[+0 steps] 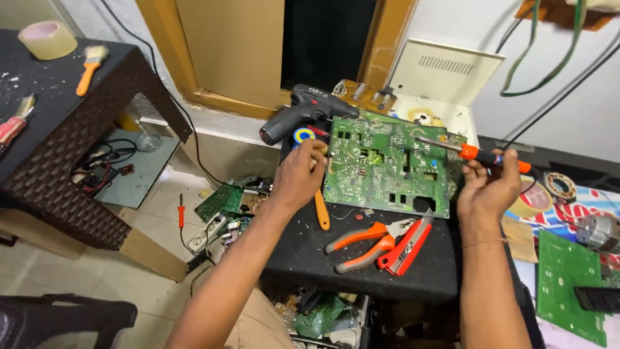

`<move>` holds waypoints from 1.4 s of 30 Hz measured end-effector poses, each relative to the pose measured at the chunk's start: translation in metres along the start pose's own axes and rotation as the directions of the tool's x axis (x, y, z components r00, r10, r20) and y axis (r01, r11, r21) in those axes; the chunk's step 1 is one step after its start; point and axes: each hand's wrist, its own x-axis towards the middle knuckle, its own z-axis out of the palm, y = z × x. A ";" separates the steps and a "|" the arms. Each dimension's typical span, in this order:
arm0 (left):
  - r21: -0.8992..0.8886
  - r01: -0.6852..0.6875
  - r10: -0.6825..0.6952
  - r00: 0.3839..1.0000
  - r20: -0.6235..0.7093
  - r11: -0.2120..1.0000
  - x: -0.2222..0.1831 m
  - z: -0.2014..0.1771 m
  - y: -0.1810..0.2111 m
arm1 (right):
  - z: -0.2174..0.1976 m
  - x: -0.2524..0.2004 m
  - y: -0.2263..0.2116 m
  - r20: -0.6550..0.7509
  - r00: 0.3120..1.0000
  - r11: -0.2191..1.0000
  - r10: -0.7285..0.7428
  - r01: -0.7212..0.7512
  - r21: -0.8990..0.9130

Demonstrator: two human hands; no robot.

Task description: Using a soldering iron and pliers to remove electronic components from a printed circuit board.

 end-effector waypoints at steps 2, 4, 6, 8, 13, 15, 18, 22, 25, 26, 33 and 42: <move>-0.008 0.018 -0.018 1.000 0.004 1.000 0.001 -0.003 0.001 | 0.003 -0.001 -0.001 0.009 1.000 1.000 0.001 -0.001 -0.001; -0.008 0.037 -0.037 0.999 -0.003 0.999 0.003 -0.003 0.002 | -0.001 0.004 0.000 0.028 1.000 1.000 0.007 -0.008 0.006; -0.023 0.049 -0.049 0.999 0.005 0.999 0.003 -0.002 0.001 | -0.009 0.017 0.004 0.020 1.000 1.000 0.008 -0.007 -0.023; -0.039 0.031 -0.032 0.999 -0.023 0.999 -0.002 -0.006 0.001 | 0.009 -0.009 -0.003 0.016 1.000 0.999 0.016 -0.016 -0.034; -0.079 -0.145 0.135 0.984 -0.119 0.986 0.004 0.010 -0.024 | -0.008 0.014 0.006 -0.049 0.999 1.000 -0.010 0.010 -0.017; -0.078 -0.224 0.211 0.966 -0.147 0.971 0.005 0.011 -0.029 | -0.007 0.013 0.008 0.019 1.000 1.000 -0.019 0.018 0.024; -0.073 -0.217 0.202 0.963 -0.178 0.973 0.006 0.007 -0.022 | -0.013 0.028 0.019 0.039 0.999 0.999 -0.035 0.034 0.017; -0.094 -0.230 0.213 0.963 -0.163 0.969 -0.002 0.001 -0.003 | -0.010 0.015 0.015 0.016 0.999 0.999 -0.045 0.046 -0.012; -0.092 -0.208 0.192 0.968 -0.158 0.974 0.004 0.002 -0.014 | -0.005 0.014 0.014 0.024 0.997 0.997 -0.069 0.068 0.024; -0.080 -0.190 0.176 0.973 -0.152 0.979 0.004 0.003 -0.013 | -0.007 0.015 0.014 0.025 0.998 0.998 -0.063 0.062 0.029; -0.094 -0.128 0.114 0.983 -0.144 0.987 0.004 0.003 -0.013 | 0.001 0.002 0.008 0.034 0.998 0.998 -0.052 0.052 0.026; -0.049 -0.132 0.117 0.964 -0.237 0.990 0.008 0.002 -0.019 | -0.003 0.009 0.012 0.053 0.997 0.997 -0.057 0.055 0.047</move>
